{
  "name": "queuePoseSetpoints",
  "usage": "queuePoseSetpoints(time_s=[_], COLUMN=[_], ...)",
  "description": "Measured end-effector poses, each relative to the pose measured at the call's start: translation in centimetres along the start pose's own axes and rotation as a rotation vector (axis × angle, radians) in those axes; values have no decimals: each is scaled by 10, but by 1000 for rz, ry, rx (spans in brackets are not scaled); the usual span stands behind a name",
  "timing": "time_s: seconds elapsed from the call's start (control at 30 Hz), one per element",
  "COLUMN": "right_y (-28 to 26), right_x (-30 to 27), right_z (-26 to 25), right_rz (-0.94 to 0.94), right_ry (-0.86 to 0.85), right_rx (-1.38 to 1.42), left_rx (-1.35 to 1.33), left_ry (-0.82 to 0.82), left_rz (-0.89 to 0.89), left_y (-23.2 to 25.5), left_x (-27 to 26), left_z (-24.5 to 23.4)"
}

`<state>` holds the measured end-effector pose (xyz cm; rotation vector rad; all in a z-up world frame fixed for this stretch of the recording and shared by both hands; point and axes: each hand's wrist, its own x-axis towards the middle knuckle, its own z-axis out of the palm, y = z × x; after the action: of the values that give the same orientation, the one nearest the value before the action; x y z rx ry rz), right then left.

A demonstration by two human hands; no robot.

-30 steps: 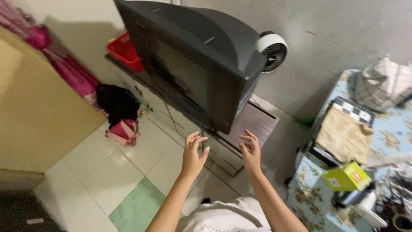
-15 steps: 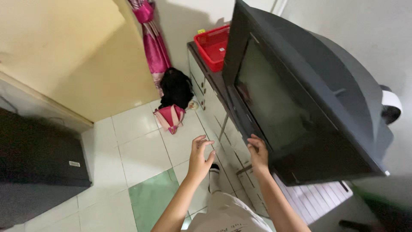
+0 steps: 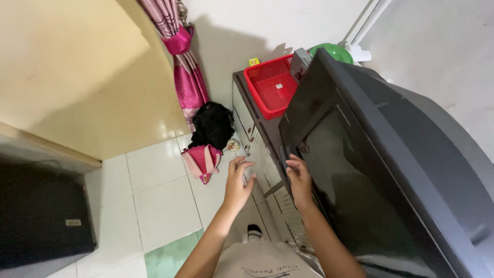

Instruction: The person picks up a game console and several accessories from a red basket and places them on a table.

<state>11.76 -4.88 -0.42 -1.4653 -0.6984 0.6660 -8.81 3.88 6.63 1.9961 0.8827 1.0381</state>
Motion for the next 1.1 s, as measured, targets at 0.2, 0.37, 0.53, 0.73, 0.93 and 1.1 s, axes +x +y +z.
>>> queuePoseSetpoints(time_s=[0.2,0.37,0.53,0.73,0.93,1.1], right_y=[14,8,-3,3,17,36], right_x=[67,136,203,266,303,342], right_z=[29,71,123,162,161,138], right_rz=[145,91,79,119,76,27], right_ry=[60,183,258,373,467,579], right_rx=[-34,20,40,141,53,43], left_rx=[-45,-76,-125,-163,-194,-233], left_ry=[-68,-163,-243,-312,-476,-549], left_rz=[28,64,125,119,19,72], left_y=[-55,-90,-117,-157,-183,-197], left_x=[86,186,281,353,397,428], left_z=[3,-8,-31,-48,-26,19])
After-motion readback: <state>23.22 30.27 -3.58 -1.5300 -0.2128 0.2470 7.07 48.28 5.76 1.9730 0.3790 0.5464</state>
